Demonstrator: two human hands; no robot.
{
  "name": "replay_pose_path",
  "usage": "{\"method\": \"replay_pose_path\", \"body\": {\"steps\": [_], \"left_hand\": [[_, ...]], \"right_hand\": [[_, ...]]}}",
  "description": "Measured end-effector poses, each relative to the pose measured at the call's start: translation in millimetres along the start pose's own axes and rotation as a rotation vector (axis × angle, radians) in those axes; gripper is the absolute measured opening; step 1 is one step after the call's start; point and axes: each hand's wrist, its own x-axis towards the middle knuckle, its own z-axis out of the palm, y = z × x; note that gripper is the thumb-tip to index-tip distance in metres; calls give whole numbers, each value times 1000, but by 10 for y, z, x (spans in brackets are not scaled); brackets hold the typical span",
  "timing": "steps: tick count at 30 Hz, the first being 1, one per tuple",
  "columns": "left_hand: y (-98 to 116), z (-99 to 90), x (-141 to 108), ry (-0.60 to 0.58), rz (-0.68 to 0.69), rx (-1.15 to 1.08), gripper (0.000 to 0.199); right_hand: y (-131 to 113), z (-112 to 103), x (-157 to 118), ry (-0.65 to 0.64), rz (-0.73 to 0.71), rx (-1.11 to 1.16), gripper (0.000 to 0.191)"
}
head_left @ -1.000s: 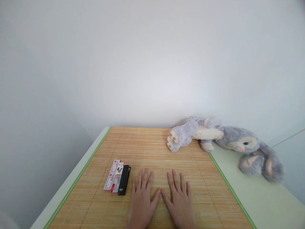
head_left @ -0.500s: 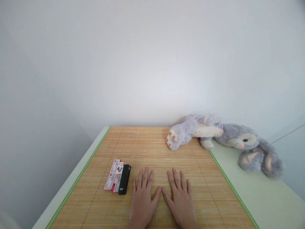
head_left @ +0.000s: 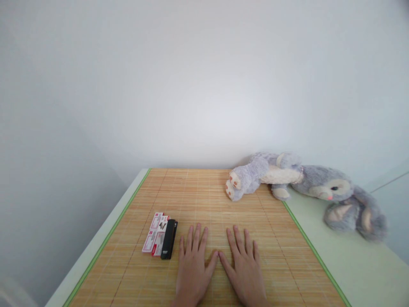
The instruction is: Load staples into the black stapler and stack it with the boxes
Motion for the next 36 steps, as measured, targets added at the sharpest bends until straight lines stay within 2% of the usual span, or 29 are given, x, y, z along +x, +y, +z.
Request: {"method": "replay_pose_path", "body": {"steps": [36], "left_hand": [[35, 8, -57, 42, 7, 4, 67]], "right_hand": [[4, 22, -8, 28, 12, 23, 73]]}}
